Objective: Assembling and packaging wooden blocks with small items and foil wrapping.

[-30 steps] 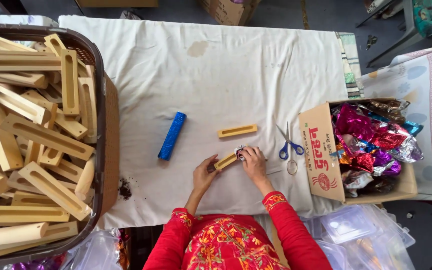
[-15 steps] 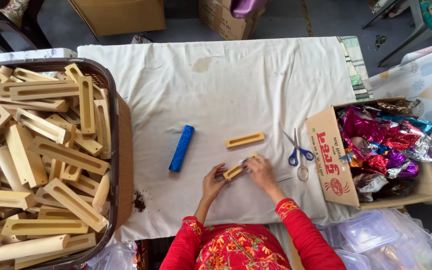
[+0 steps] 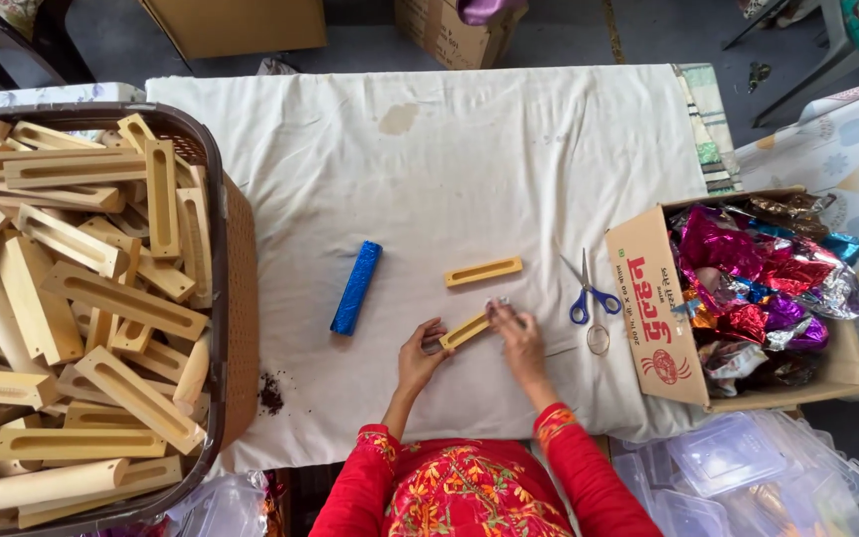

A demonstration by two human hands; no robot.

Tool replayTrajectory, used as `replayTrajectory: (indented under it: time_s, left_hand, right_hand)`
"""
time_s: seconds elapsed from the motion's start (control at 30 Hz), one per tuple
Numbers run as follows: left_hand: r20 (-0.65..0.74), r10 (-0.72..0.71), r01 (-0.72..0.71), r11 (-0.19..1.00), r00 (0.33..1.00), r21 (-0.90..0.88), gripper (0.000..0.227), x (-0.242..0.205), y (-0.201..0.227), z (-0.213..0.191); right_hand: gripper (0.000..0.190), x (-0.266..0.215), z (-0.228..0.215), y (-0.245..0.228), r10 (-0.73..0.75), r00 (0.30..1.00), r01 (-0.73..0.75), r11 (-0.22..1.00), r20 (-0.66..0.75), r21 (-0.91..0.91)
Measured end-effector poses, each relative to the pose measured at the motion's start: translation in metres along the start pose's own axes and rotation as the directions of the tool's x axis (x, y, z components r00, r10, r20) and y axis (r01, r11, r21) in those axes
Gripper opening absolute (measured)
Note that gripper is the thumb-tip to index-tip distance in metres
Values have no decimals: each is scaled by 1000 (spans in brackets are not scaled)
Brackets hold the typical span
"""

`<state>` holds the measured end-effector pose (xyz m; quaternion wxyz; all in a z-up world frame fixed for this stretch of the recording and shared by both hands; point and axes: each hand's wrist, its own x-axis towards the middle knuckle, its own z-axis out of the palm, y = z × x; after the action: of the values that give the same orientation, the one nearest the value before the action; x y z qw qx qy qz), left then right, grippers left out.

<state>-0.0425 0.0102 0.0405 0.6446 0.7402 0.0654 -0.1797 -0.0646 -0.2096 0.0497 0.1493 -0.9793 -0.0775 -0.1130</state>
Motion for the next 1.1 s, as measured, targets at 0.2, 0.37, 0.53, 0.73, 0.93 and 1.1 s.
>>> replayTrajectory:
  time_s: [0.2, 0.37, 0.53, 0.73, 0.93, 1.1]
  left_hand:
    - [14, 72, -71, 997, 997, -37, 72, 7, -23, 2]
    - [8, 15, -14, 986, 1000, -167, 64, 2, -17, 3]
    - [-55, 277, -266, 951, 959, 155, 61, -18, 8, 3]
    - [-34, 290, -266, 912, 956, 312, 44, -20, 20, -1]
    - [164, -302, 344, 820, 939, -458, 36, 10, -11, 3]
    - [182, -294, 342, 868, 938, -360, 33, 21, -39, 7]
  right_hand:
    - [45, -22, 33, -23, 135, 991, -137, 983, 23, 124]
    - [73, -18, 9, -54, -275, 959, 284, 941, -72, 183]
    - [85, 1, -3, 14, 41, 995, -35, 997, 86, -68]
    - [60, 11, 25, 66, 314, 949, -308, 890, 39, 337]
    - [73, -4, -3, -49, -166, 979, 183, 971, -117, 156]
    - [72, 11, -37, -36, 118, 986, -135, 979, 117, 153]
